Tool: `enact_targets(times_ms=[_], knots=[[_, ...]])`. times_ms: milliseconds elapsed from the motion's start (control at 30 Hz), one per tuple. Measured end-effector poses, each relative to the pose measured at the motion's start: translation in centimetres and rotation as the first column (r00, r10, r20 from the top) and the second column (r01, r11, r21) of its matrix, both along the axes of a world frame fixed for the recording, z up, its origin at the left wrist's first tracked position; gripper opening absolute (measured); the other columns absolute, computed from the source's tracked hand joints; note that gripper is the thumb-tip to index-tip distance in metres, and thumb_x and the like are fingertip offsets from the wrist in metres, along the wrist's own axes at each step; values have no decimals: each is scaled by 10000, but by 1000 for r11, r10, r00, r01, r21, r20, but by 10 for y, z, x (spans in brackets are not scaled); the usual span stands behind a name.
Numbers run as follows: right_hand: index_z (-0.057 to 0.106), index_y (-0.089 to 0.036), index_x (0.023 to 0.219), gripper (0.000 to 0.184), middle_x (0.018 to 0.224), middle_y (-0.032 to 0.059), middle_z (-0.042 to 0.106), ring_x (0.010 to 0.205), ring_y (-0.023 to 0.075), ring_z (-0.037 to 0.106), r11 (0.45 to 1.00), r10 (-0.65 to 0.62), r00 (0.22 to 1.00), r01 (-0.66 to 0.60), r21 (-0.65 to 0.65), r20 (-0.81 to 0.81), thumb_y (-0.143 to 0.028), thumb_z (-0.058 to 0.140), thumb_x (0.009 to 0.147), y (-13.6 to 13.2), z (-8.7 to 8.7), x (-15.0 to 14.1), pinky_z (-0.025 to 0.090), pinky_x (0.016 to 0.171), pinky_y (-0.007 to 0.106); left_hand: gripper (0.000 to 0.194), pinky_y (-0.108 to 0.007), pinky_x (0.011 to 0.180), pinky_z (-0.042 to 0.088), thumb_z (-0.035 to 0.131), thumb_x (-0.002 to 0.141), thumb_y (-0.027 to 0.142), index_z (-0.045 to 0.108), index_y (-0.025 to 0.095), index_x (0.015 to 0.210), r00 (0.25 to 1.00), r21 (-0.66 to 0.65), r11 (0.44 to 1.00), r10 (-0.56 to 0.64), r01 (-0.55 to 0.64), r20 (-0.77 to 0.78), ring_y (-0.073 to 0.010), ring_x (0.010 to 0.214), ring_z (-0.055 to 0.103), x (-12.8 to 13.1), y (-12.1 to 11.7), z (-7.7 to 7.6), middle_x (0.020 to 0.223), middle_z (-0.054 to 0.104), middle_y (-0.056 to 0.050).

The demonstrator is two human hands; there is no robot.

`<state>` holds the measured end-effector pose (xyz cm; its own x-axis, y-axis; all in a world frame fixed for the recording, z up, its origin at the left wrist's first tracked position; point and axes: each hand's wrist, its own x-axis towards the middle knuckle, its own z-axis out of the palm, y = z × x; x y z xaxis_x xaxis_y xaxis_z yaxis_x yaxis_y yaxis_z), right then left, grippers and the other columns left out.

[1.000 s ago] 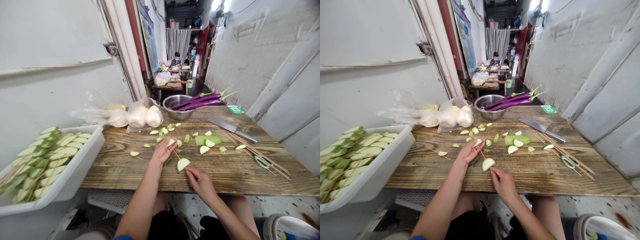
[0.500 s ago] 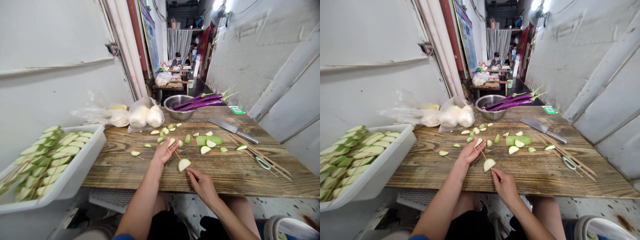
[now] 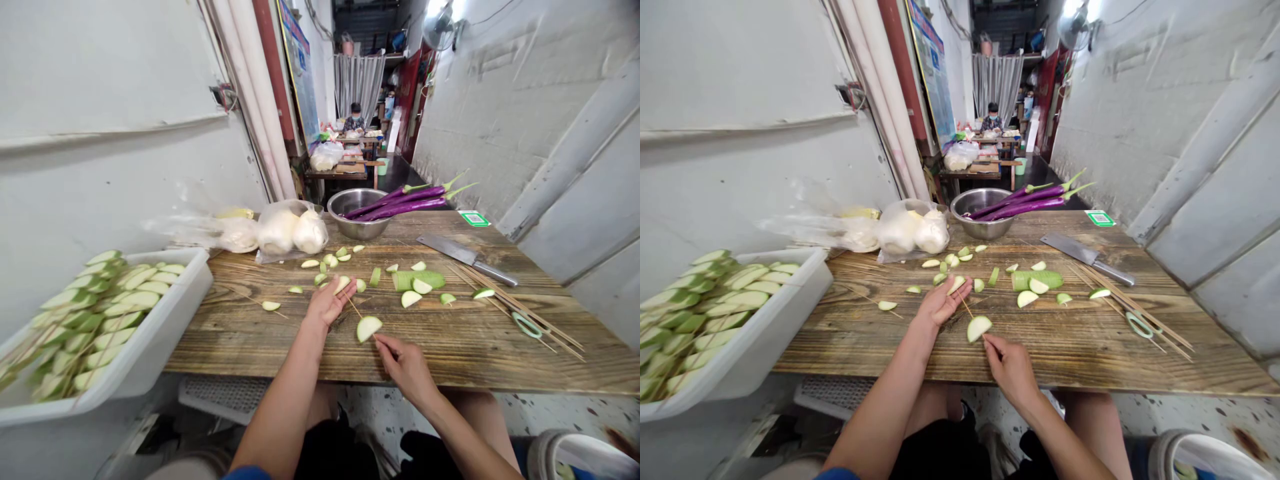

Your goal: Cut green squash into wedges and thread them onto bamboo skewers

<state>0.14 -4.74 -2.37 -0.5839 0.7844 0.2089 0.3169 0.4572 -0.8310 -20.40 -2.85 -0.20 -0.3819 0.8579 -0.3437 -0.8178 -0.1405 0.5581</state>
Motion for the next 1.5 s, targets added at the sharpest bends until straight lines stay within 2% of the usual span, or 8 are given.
enact_targets(times_ms=[133, 367, 600, 1000, 1267, 1500], knots=[[673, -205, 1003, 279, 904, 55, 701, 762, 194, 660, 1000, 3, 1000, -3, 5, -16, -294, 463, 843, 1, 0, -1, 518, 704, 295, 90, -355, 780, 532, 520, 816, 148, 538, 60, 808, 1000, -1, 1000, -3, 3, -9, -262, 934, 614, 0, 0, 0, 920, 636, -199], [664, -194, 1031, 302, 791, 45, 712, 675, 187, 663, 1000, -10, 1000, 10, -14, 8, -304, 449, 849, 0, 1, -1, 524, 599, 264, 86, -350, 765, 537, 505, 823, 144, 534, 71, 788, 999, -43, 999, -9, 7, -37, -250, 901, 627, 1, 0, 0, 870, 649, -177], [674, -206, 999, 275, 868, 53, 706, 727, 190, 658, 1000, -9, 1000, 9, 7, -5, -288, 465, 841, 1, -3, -3, 512, 684, 281, 77, -358, 760, 535, 518, 813, 136, 529, 65, 786, 999, -31, 999, -11, 10, -43, -262, 871, 636, 2, 0, -1, 859, 647, -184], [671, -194, 992, 293, 716, 45, 699, 626, 174, 640, 997, -18, 999, 14, 78, 49, -254, 417, 858, -5, 6, -13, 485, 616, 249, 58, -357, 803, 514, 521, 799, 115, 537, 114, 743, 999, -42, 999, -7, 5, -53, -246, 899, 628, 3, 1, -3, 827, 665, -137], [663, -185, 989, 287, 861, 59, 705, 698, 175, 657, 984, -57, 998, 51, 171, 32, -236, 412, 858, -11, 0, -16, 494, 690, 258, 71, -338, 759, 536, 485, 817, 102, 535, 88, 769, 1000, -95, 995, 4, -3, 12, -251, 914, 623, 3, 2, -1, 865, 650, -170], [656, -192, 990, 286, 846, 56, 705, 690, 170, 654, 980, -80, 996, 70, 185, 47, -239, 404, 863, -11, -3, -18, 491, 662, 244, 70, -345, 760, 541, 477, 824, 101, 529, 75, 786, 1000, -93, 996, -13, 15, 22, -262, 941, 611, 4, 3, -2, 868, 644, -176]])
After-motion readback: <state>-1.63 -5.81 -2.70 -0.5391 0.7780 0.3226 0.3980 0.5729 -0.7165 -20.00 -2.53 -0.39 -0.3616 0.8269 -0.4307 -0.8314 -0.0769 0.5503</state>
